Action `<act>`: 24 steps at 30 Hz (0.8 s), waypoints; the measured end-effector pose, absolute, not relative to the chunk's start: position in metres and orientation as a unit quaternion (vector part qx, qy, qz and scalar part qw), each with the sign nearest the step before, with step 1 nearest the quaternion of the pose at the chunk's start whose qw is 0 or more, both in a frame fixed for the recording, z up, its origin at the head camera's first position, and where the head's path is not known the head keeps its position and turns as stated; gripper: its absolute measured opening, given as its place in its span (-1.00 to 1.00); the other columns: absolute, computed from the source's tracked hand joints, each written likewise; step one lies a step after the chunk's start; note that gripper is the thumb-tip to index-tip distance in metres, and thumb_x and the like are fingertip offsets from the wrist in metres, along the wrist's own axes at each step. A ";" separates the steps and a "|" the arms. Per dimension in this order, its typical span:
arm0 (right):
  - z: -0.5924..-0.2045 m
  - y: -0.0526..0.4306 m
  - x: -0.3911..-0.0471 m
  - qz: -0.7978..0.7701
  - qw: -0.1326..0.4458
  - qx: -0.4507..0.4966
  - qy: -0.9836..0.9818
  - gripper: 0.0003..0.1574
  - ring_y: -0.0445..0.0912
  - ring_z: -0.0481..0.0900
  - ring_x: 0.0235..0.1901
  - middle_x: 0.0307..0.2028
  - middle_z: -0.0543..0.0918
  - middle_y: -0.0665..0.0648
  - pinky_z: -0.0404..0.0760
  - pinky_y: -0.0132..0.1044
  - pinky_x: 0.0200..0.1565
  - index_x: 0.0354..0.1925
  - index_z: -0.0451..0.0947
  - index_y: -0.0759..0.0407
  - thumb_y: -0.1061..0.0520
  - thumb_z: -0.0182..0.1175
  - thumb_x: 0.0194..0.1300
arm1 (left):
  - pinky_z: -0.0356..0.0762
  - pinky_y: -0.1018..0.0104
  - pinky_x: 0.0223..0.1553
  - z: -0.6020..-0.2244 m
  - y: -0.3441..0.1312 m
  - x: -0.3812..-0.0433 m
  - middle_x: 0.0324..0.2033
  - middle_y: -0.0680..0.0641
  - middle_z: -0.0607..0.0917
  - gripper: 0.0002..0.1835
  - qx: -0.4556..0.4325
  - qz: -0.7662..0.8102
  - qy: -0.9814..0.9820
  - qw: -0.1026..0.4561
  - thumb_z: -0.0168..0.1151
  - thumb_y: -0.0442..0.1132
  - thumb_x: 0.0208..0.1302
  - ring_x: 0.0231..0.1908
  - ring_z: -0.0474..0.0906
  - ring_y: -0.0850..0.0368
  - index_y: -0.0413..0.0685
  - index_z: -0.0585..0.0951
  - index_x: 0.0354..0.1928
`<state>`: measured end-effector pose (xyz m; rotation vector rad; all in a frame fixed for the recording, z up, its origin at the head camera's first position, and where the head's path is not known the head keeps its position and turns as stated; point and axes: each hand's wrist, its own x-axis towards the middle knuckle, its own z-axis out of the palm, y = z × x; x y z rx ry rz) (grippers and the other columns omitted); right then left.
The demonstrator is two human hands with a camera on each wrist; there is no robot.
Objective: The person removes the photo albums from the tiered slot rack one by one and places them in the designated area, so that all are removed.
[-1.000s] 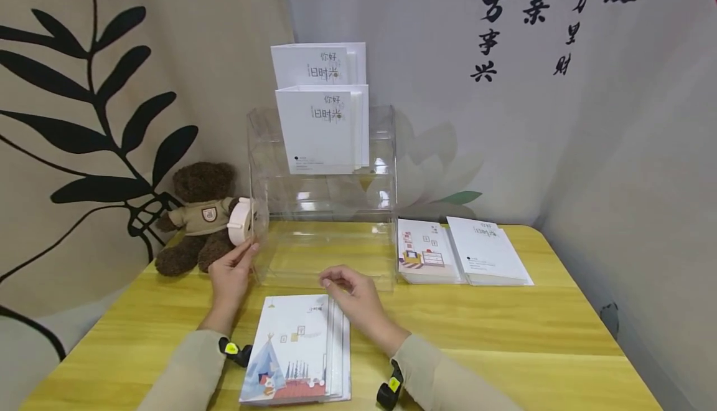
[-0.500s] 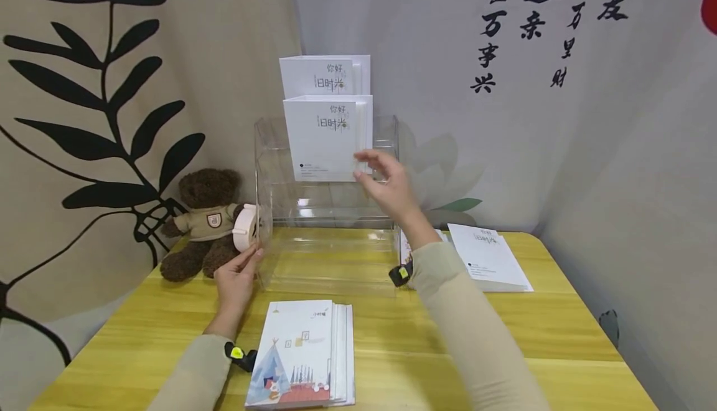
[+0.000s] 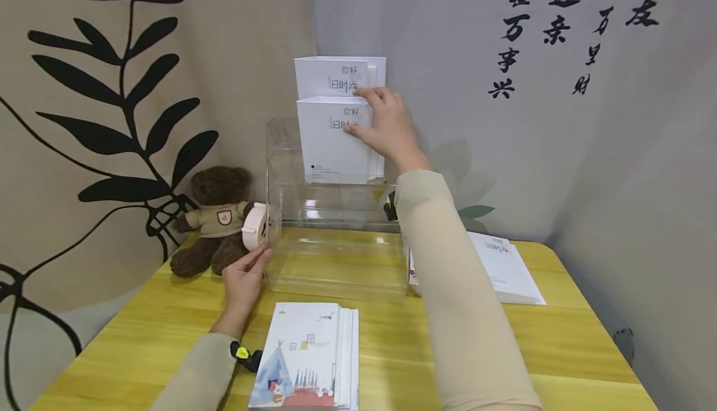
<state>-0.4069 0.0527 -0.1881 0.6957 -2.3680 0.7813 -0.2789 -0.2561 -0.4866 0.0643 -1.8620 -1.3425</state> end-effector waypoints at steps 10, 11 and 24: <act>-0.204 0.044 -0.410 0.264 0.322 0.270 -0.868 -0.28 0.06 0.22 0.21 0.11 0.35 0.17 0.44 -0.04 0.13 0.27 0.52 -0.20 -0.11 0.50 0.16 | 0.55 0.64 -0.40 -0.487 -0.256 -0.282 -0.25 -0.06 0.81 -0.75 0.023 -0.517 -0.747 0.417 0.49 -0.11 0.23 -0.41 0.64 0.50 0.00 0.81 -0.08; -0.204 0.044 -0.408 0.274 0.329 0.277 -0.860 -0.31 0.05 0.23 0.18 0.07 0.35 0.16 0.42 -0.07 0.14 0.23 0.55 -0.15 -0.07 0.52 0.14 | 0.55 0.64 -0.39 -0.486 -0.256 -0.282 -0.25 -0.06 0.81 -0.75 0.022 -0.518 -0.747 0.416 0.48 -0.11 0.23 -0.40 0.64 0.50 0.00 0.81 -0.08; -0.228 0.054 -0.384 0.292 0.422 0.424 -0.746 -0.56 0.06 0.49 -0.15 -0.18 0.41 0.23 0.51 -0.16 -0.13 -0.04 0.65 0.21 0.16 0.54 0.12 | 0.51 0.68 -0.36 -0.485 -0.255 -0.281 -0.24 -0.07 0.80 -0.77 0.024 -0.495 -0.751 0.437 0.51 -0.16 0.20 -0.40 0.61 0.57 0.01 0.82 -0.10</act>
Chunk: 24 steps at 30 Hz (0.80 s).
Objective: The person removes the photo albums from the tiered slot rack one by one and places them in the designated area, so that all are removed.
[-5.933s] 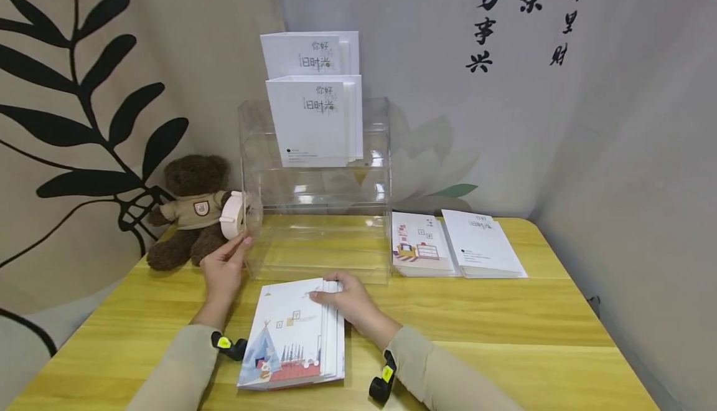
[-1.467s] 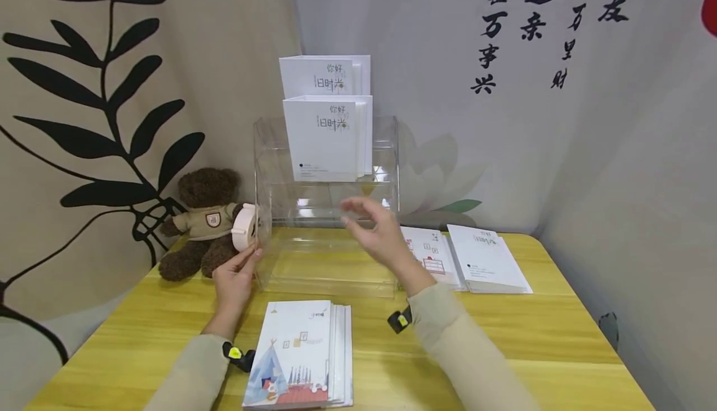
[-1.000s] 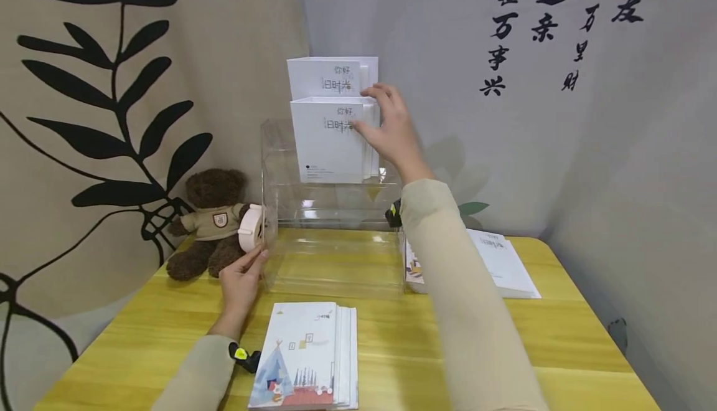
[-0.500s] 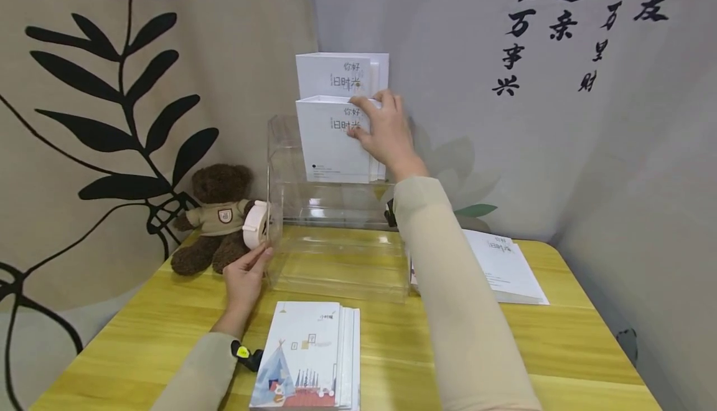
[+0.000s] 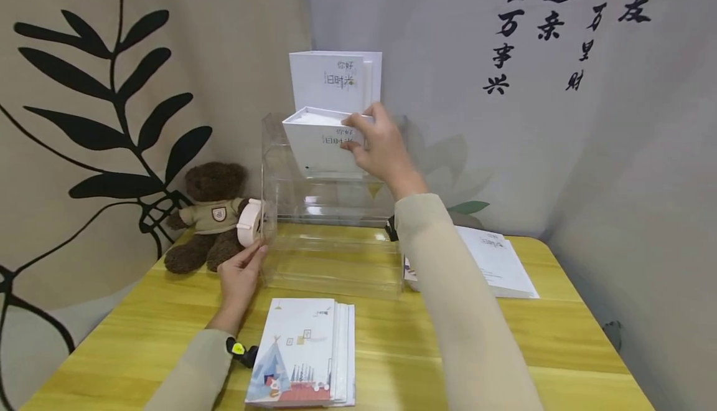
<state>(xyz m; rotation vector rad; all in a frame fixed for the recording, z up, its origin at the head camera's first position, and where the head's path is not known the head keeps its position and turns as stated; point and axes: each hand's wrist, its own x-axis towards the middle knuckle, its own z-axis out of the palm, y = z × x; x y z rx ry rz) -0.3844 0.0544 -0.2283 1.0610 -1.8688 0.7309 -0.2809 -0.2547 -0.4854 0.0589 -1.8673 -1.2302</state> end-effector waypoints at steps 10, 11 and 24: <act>-0.246 0.072 -0.378 0.301 0.472 0.498 -0.662 -0.71 0.13 0.72 -0.09 0.40 0.33 0.37 0.67 -0.10 0.00 -0.18 0.68 0.26 0.26 0.52 0.12 | 0.53 0.68 -0.31 -0.484 -0.255 -0.279 -0.22 -0.05 0.80 -0.76 0.035 -0.500 -0.756 0.422 0.50 -0.13 0.21 -0.34 0.66 0.47 0.03 0.81 -0.08; -0.248 0.072 -0.376 0.303 0.474 0.499 -0.659 -0.72 0.14 0.71 -0.06 0.43 0.28 0.37 0.68 -0.12 -0.01 -0.18 0.69 0.25 0.27 0.52 0.12 | 0.53 0.68 -0.31 -0.483 -0.255 -0.279 -0.22 -0.04 0.80 -0.76 0.036 -0.501 -0.756 0.420 0.50 -0.12 0.22 -0.34 0.65 0.49 0.04 0.81 -0.08; -0.259 0.069 -0.355 0.224 0.505 0.545 -0.630 -0.77 0.05 0.74 -0.24 -0.20 0.73 0.22 0.73 -0.19 -0.24 -0.11 0.71 0.23 0.32 0.41 0.24 | 0.52 0.68 -0.34 -0.483 -0.254 -0.279 -0.24 -0.07 0.81 -0.76 0.043 -0.509 -0.754 0.414 0.50 -0.12 0.21 -0.38 0.62 0.57 0.03 0.82 -0.08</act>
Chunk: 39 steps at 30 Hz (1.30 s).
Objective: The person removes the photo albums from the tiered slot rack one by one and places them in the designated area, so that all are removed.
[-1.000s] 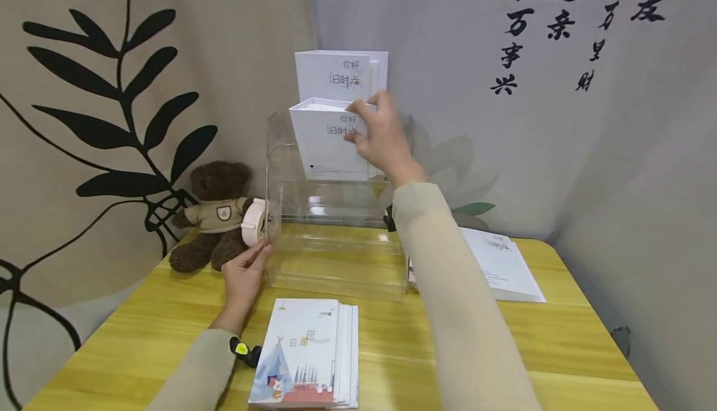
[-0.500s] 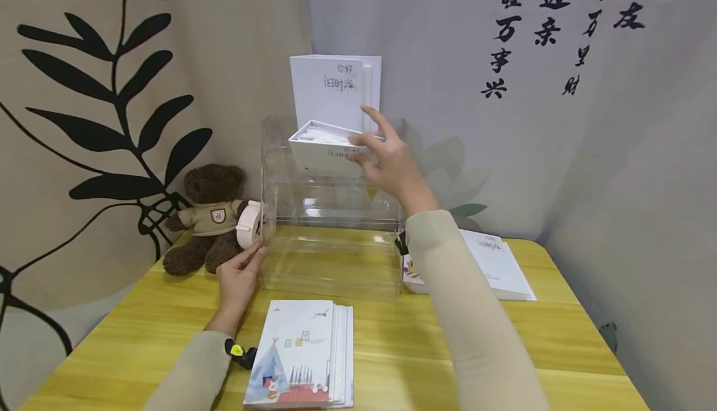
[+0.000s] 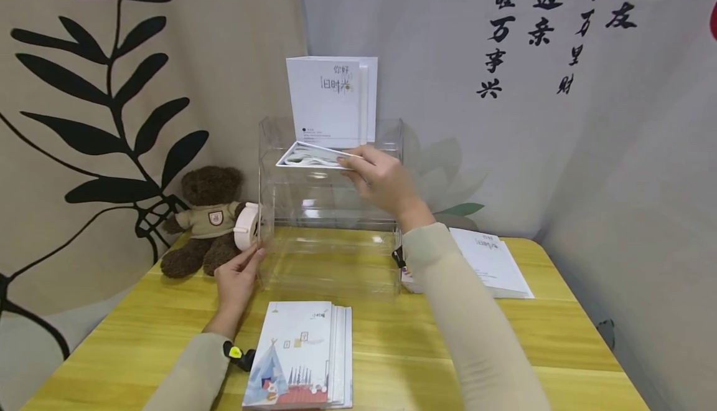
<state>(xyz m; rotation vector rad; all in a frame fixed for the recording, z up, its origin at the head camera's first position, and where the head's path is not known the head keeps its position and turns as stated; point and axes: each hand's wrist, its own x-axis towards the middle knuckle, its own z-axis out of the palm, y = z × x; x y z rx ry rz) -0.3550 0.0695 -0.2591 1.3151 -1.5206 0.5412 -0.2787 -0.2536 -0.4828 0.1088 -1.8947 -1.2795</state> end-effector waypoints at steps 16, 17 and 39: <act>-0.304 0.073 -0.285 0.450 0.586 0.440 -0.510 -0.76 0.12 0.70 -0.32 -0.29 0.71 0.30 0.68 -0.27 -0.15 -0.25 0.66 0.34 0.23 0.48 0.17 | 0.52 0.68 -0.37 -0.488 -0.248 -0.277 -0.23 -0.09 0.80 -0.75 0.037 -0.510 -0.756 0.409 0.51 -0.13 0.20 -0.39 0.62 0.56 0.01 0.82 -0.08; -0.310 0.074 -0.280 0.462 0.589 0.435 -0.501 -0.75 0.11 0.71 -0.32 -0.31 0.71 0.32 0.69 -0.29 -0.15 -0.26 0.64 0.36 0.21 0.48 0.18 | 0.51 0.68 -0.37 -0.487 -0.248 -0.277 -0.23 -0.08 0.80 -0.75 0.038 -0.510 -0.756 0.409 0.51 -0.13 0.20 -0.39 0.61 0.57 0.01 0.82 -0.08; -0.333 0.132 -0.261 0.537 0.444 0.499 -0.516 -0.56 -0.08 0.71 -0.26 -0.33 0.67 0.40 0.70 -0.35 -0.17 -0.25 0.56 0.58 0.23 0.51 0.13 | 0.51 0.68 -0.35 -0.482 -0.253 -0.281 -0.21 -0.08 0.80 -0.71 0.043 -0.507 -0.757 0.410 0.48 -0.04 0.23 -0.41 0.62 0.55 0.03 0.81 -0.06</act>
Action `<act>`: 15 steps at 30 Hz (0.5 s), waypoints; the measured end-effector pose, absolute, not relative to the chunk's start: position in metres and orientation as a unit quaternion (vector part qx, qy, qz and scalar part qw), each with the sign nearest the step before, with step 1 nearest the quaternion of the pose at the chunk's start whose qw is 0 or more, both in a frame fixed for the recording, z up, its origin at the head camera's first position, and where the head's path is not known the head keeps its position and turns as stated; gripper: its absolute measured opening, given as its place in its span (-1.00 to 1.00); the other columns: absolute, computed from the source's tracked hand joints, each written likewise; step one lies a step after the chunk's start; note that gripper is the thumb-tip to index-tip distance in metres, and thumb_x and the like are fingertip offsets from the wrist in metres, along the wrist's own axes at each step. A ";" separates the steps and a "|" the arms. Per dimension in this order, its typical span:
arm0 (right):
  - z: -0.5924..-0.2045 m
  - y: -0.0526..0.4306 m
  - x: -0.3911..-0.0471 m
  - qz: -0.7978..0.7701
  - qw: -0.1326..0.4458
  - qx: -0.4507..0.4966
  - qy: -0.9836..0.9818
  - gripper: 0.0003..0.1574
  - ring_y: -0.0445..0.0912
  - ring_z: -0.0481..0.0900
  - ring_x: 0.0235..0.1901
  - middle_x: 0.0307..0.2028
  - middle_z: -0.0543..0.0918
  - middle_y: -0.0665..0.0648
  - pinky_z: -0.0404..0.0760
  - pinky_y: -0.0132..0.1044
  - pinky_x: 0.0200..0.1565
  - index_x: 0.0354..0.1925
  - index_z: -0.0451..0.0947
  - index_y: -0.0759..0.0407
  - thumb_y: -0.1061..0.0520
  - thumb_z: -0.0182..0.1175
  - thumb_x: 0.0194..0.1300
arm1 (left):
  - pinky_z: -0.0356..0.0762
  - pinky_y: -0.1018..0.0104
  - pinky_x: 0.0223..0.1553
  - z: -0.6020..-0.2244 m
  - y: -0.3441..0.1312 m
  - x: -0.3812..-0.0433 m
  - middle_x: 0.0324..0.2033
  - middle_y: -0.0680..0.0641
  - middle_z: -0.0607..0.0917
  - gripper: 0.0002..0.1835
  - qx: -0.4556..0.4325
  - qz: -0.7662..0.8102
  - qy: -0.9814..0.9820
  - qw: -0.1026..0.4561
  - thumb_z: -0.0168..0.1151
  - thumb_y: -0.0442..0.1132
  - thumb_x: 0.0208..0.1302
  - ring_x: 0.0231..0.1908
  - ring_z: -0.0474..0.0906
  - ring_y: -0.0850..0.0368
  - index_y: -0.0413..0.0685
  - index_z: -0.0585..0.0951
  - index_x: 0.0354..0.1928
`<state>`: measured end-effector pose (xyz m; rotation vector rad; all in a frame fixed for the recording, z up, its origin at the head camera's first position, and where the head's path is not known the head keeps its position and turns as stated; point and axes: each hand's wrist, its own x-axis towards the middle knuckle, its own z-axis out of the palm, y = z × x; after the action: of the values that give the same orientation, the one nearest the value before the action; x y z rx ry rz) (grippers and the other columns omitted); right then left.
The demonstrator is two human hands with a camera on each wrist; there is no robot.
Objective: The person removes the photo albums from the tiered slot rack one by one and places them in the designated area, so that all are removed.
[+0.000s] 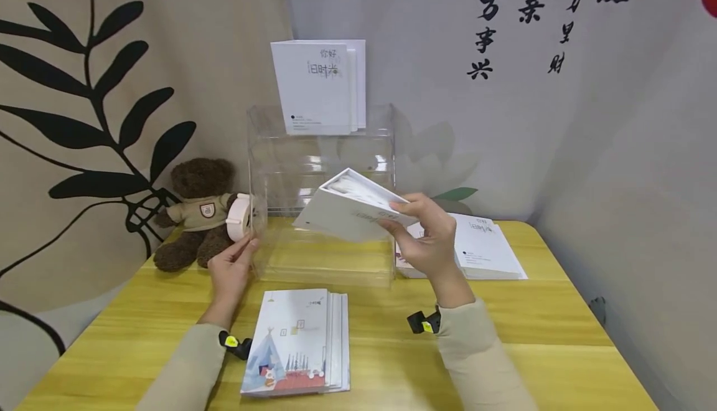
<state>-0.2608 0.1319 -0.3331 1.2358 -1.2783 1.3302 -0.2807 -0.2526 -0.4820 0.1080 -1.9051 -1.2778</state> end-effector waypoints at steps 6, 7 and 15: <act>-0.340 0.161 -0.254 0.593 0.335 0.485 -0.548 -0.62 -0.05 0.75 -0.26 -0.26 0.72 0.25 0.73 -0.30 -0.26 -0.23 0.57 0.54 0.34 0.52 0.07 | 0.53 0.66 -0.36 -0.485 -0.253 -0.280 -0.22 -0.09 0.80 -0.69 0.044 -0.516 -0.755 0.402 0.47 -0.02 0.24 -0.42 0.63 0.56 0.02 0.80 -0.04; -0.343 0.166 -0.253 0.605 0.308 0.479 -0.557 -0.64 -0.05 0.75 -0.27 -0.25 0.72 0.22 0.74 -0.29 -0.29 -0.23 0.57 0.53 0.37 0.52 0.07 | 0.54 0.66 -0.36 -0.485 -0.253 -0.280 -0.22 -0.10 0.80 -0.69 0.042 -0.518 -0.754 0.402 0.47 -0.02 0.24 -0.40 0.63 0.56 0.01 0.80 -0.04; -0.387 0.190 -0.246 0.648 0.060 0.366 -0.665 -0.80 -0.01 0.77 -0.34 -0.27 0.77 0.14 0.73 -0.18 -0.43 -0.28 0.54 0.41 0.48 0.38 0.14 | 0.55 0.65 -0.31 -0.482 -0.253 -0.282 -0.15 -0.06 0.79 -0.69 0.032 -0.528 -0.750 0.398 0.44 -0.05 0.27 -0.33 0.64 0.57 -0.01 0.79 -0.02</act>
<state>-0.2459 0.1904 -0.3867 1.1081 -2.0129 1.9631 -0.2821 -0.2529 -0.4819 0.0808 -1.8986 -1.3371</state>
